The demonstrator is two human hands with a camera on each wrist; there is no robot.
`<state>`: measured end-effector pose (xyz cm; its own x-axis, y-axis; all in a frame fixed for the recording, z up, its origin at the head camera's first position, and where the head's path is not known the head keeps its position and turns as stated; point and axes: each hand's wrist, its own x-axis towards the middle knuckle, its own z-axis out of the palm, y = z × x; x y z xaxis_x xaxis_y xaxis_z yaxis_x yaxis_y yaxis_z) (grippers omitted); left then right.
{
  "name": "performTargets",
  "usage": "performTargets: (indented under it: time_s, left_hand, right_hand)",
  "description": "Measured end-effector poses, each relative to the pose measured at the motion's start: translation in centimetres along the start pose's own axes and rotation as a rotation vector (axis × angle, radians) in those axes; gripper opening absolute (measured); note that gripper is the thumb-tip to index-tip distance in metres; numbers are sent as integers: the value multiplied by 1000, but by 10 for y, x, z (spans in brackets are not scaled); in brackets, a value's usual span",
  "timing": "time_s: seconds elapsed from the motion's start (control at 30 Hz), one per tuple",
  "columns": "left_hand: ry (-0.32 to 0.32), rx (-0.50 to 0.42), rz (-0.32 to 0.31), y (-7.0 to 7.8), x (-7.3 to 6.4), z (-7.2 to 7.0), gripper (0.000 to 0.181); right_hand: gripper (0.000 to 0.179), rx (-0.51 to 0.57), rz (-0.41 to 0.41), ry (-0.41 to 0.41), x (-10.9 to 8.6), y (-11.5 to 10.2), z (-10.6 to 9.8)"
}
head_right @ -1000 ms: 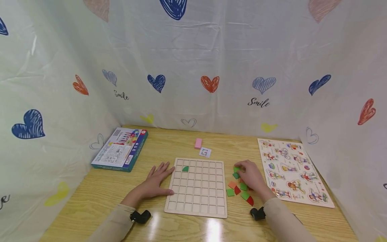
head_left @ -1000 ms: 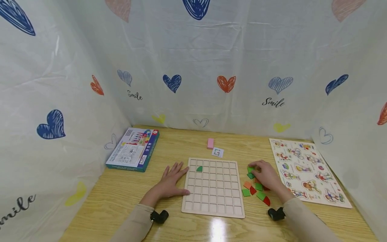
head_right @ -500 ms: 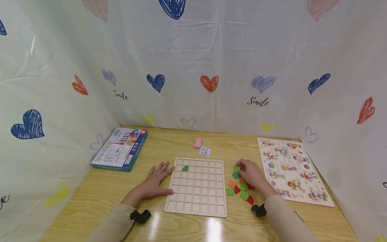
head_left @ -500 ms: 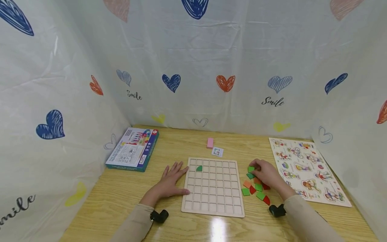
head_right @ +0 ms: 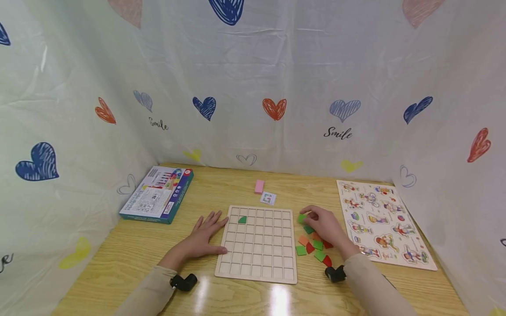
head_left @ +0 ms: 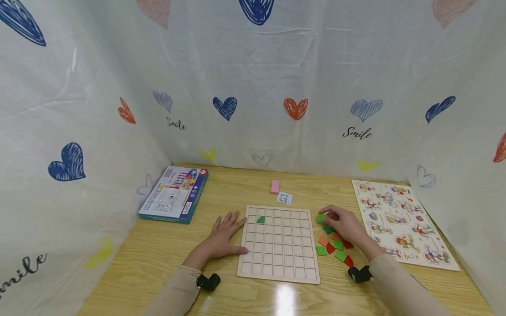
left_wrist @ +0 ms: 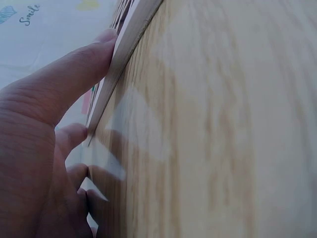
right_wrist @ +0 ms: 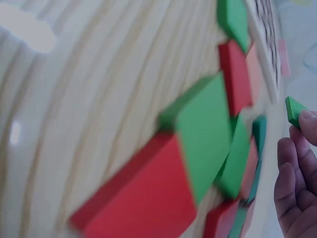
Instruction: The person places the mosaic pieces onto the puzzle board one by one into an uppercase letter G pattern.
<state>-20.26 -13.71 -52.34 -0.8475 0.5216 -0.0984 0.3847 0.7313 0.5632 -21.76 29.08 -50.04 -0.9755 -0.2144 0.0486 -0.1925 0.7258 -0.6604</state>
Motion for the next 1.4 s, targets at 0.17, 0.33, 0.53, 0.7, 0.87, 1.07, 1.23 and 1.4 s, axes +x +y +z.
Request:
performTargets:
  time_s: [0.17, 0.33, 0.53, 0.7, 0.87, 1.07, 1.23, 1.4]
  left_hand:
    - [-5, 1, 1, -1, 1, 1, 98]
    - [-4, 1, 0, -2, 2, 3, 98]
    - [0, 3, 3, -3, 2, 4, 98]
    - [1, 2, 8, -3, 3, 5, 98]
    - [2, 0, 13, -3, 3, 5, 99]
    - [4, 12, 9, -3, 2, 5, 98]
    - [11, 8, -6, -2, 1, 3, 97]
    - [14, 3, -13, -1, 1, 2, 97]
  right_hand:
    - [21, 60, -12, -34, 3, -14, 6]
    - [18, 105, -23, -41, 10, -28, 17]
    - [14, 124, -6, -54, 19, -44, 37]
    - [12, 164, -15, -79, 25, -61, 53]
    - [11, 169, -36, -104, 34, -70, 70]
    - [9, 138, -67, -118, 45, -81, 84]
    - [9, 133, -66, -126, 52, -91, 91]
    - [8, 126, -58, -118, 56, -95, 97]
